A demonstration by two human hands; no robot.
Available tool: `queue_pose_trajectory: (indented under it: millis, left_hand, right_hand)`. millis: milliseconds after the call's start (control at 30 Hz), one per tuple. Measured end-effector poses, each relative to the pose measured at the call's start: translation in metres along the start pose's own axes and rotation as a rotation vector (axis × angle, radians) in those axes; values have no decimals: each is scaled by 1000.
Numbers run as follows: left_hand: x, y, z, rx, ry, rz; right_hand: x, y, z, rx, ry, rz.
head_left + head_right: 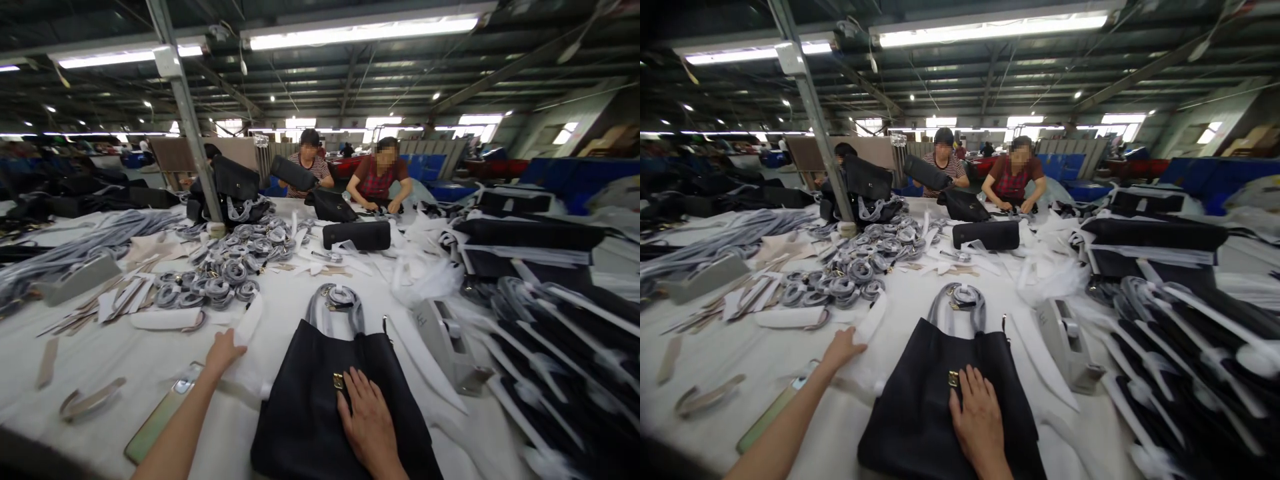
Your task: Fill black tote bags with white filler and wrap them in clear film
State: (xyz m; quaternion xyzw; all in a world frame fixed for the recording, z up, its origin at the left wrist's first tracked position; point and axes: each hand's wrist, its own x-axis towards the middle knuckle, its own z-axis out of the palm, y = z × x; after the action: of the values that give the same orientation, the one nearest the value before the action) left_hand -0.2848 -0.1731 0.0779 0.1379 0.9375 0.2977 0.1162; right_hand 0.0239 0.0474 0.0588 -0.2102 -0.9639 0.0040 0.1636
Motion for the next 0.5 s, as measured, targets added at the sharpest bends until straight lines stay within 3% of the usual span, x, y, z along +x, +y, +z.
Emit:
queue_pose_trajectory:
  millis: [267, 500]
  left_hand:
    - [15, -3, -14, 41, 9, 3]
    - [8, -1, -26, -281, 20, -3]
  right_hand:
    - [-1, -1, 0, 5, 16, 2]
    - [0, 0, 2, 23, 41, -12]
